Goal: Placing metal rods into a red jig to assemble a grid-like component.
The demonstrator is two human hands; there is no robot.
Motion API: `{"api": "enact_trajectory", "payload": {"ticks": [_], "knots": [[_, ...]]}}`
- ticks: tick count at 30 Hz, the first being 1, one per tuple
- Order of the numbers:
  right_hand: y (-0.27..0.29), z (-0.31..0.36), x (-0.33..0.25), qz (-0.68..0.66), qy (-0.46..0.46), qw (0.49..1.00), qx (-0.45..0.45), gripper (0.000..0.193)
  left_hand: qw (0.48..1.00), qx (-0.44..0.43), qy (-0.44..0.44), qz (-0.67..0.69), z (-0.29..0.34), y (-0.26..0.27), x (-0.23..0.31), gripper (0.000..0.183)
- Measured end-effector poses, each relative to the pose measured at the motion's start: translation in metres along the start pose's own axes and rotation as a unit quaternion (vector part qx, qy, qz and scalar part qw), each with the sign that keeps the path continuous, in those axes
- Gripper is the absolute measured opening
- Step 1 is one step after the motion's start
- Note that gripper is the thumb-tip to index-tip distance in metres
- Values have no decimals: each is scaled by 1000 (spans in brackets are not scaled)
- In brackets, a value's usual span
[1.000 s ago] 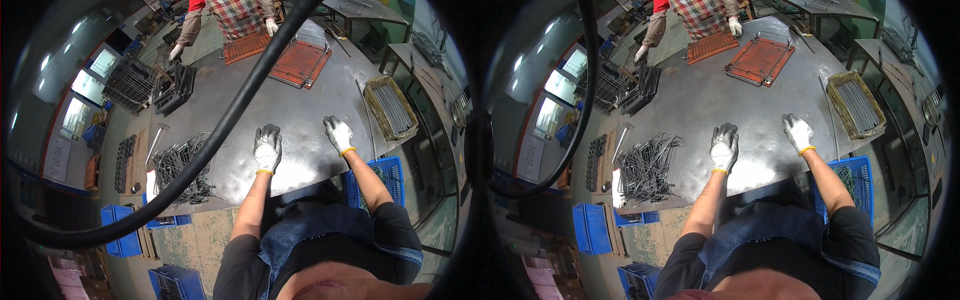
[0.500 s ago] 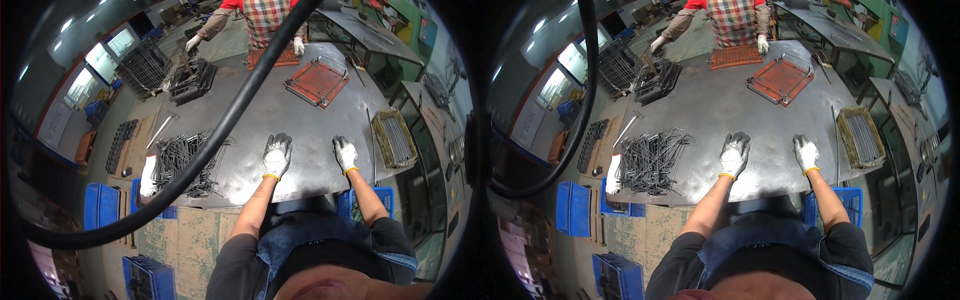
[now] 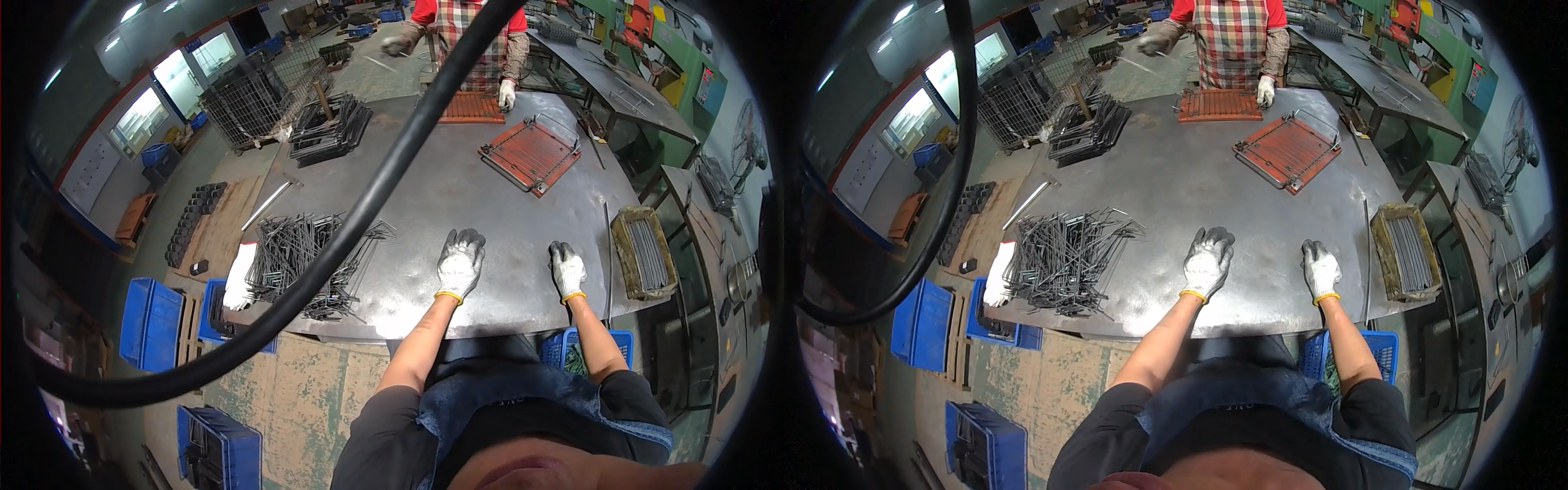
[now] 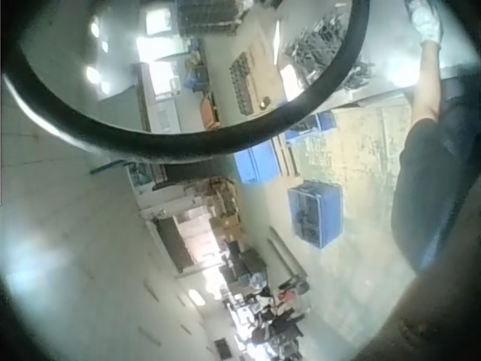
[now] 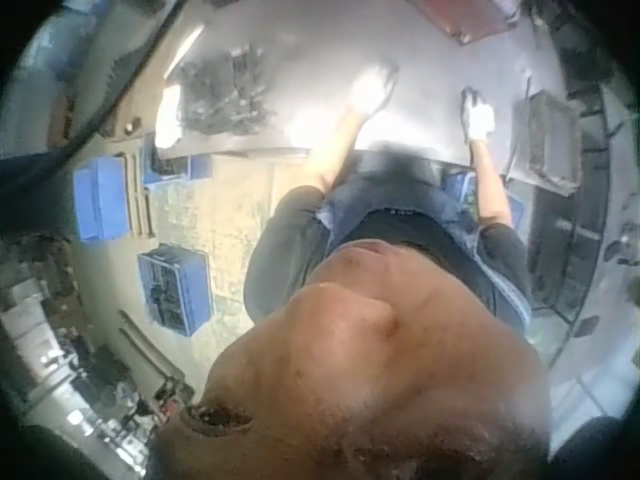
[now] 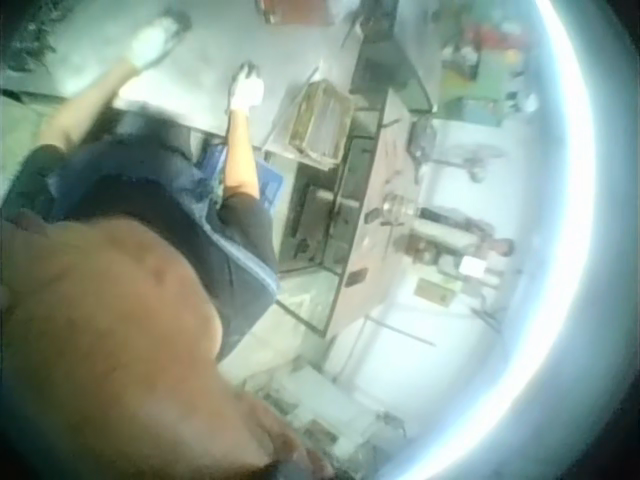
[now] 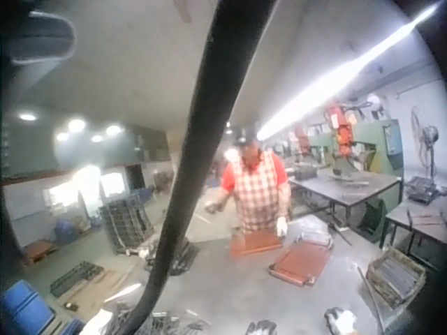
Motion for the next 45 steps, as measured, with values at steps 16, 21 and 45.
{"api": "enact_trajectory", "payload": {"ticks": [16,21,45], "knots": [[-1,-3,-1,13,45,999,-8,34,999,30,-11,14,-4,0,3,22],[4,-1,-2,1,29,1000,-4,35,1000,9,-3,10,-6,-2,7,24],[3,-4,2,-34,-6,999,-15,36,1000,9,2,6,-9,1,11,22]]}}
Point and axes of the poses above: each hand's wrist, its own z-axis away from the middle knuckle, its own y-axis out of the back of the hand, x = y × z, the point moved 7 cm from there along -z, towards the middle knuckle, and after that the axes turned 9 degrees about x, right-handed, at the moved point
